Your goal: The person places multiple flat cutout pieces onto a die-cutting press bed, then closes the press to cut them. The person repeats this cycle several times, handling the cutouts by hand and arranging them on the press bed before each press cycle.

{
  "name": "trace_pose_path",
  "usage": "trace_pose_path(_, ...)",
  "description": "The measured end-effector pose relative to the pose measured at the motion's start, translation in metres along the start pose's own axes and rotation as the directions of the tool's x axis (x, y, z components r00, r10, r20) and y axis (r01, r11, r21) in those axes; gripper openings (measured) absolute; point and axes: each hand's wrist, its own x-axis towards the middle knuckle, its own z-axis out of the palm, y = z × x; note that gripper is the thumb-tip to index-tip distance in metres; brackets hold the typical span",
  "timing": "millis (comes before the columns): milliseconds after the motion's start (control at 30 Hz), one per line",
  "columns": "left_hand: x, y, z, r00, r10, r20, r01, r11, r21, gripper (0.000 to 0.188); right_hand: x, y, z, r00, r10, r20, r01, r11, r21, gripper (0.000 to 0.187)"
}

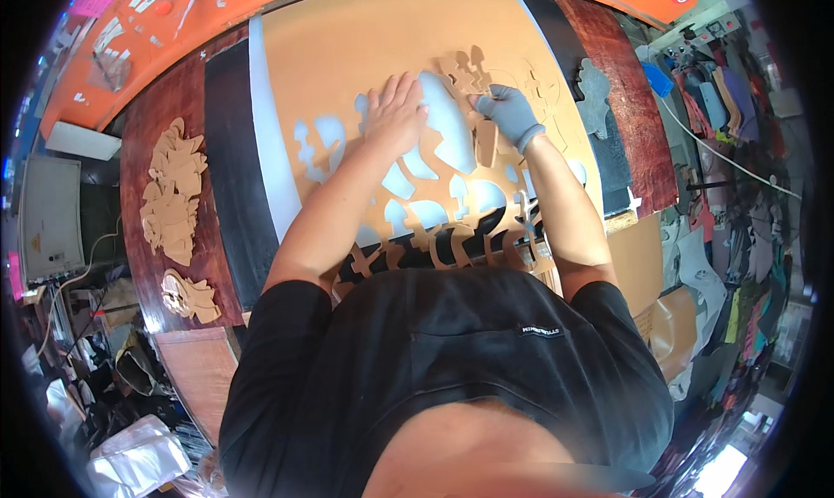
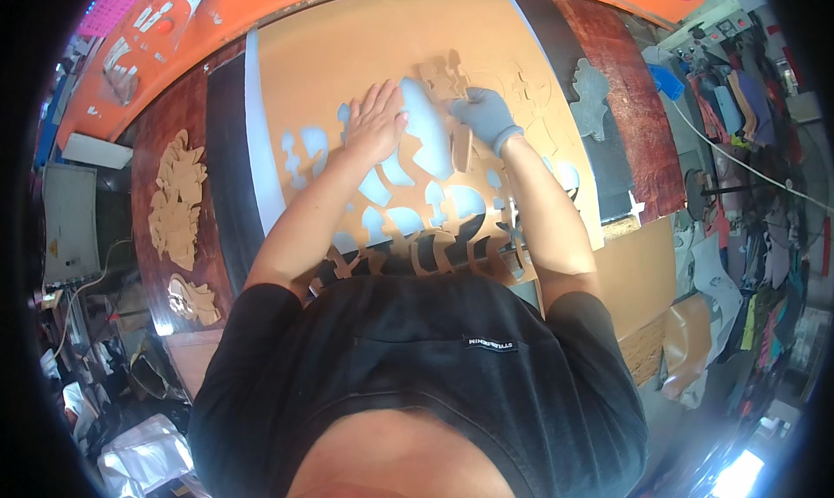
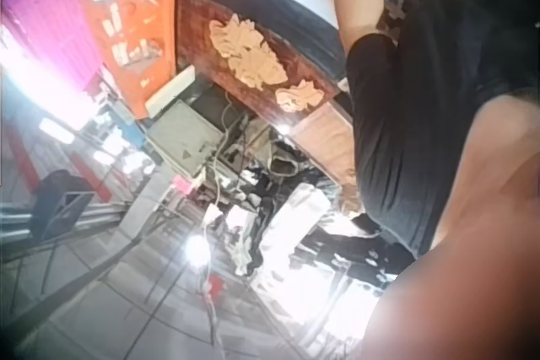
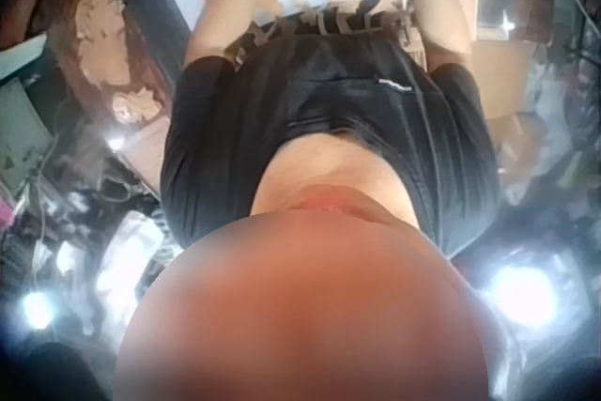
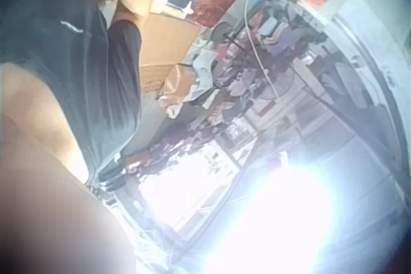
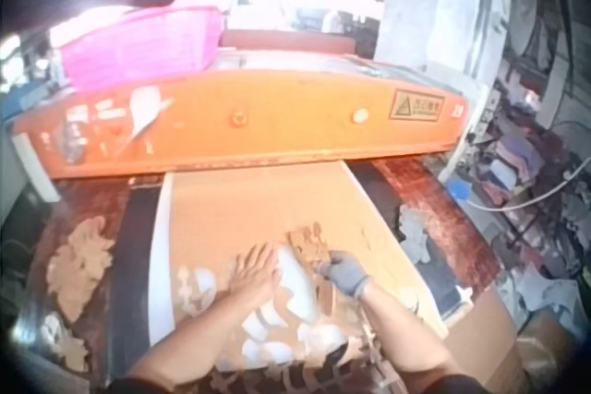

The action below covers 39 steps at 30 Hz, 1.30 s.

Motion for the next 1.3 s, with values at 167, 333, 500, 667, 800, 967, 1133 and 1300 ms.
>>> trace_pose_path(167, 0.000, -0.006, 0.011, 0.999, 0.033, -0.023, -0.032, 0.999, 0.014, 0.052, -0.004, -0.015, -0.023, 0.997, 0.076, 0.022, -0.075, 0.997, -0.010, 0.029)
trace_pose_path(333, -0.001, -0.009, 0.016, 0.996, 0.039, -0.075, -0.039, 0.999, -0.011, 0.048, -0.005, -0.024, -0.037, 0.998, 0.055, 0.035, -0.054, 0.998, -0.030, 0.026)
trace_pose_path(500, -0.003, -0.008, 0.017, 0.992, 0.056, -0.116, -0.058, 0.998, -0.019, 0.047, -0.014, -0.016, -0.039, 0.998, 0.061, 0.005, -0.061, 0.994, 0.089, 0.021)
trace_pose_path(667, -0.001, -0.010, 0.020, 0.991, 0.069, -0.111, -0.068, 0.998, 0.014, 0.046, -0.040, -0.021, -0.063, 0.993, 0.053, -0.103, -0.043, 0.994, 0.099, 0.015)
trace_pose_path(800, 0.003, -0.009, 0.022, 0.998, 0.033, -0.057, -0.033, 0.999, -0.007, 0.044, -0.084, -0.023, -0.093, 0.957, 0.020, -0.289, 0.057, 0.965, 0.256, 0.013)
trace_pose_path(967, 0.003, 0.002, -0.012, 0.999, 0.043, -0.004, -0.043, 0.992, -0.117, 0.039, -0.108, 0.012, -0.089, 0.919, -0.001, -0.393, 0.088, 0.975, 0.202, 0.016)
trace_pose_path(1133, -0.030, 0.042, -0.053, 0.980, 0.176, 0.092, -0.145, 0.951, -0.273, 0.033, -0.106, 0.028, -0.081, 0.876, 0.027, -0.481, 0.162, 0.924, 0.347, 0.020)
trace_pose_path(1300, -0.036, 0.097, -0.034, 0.891, 0.422, -0.165, -0.453, 0.829, -0.328, 0.046, -0.094, 0.026, -0.055, 0.921, 0.098, -0.376, 0.040, 0.939, 0.342, 0.022)
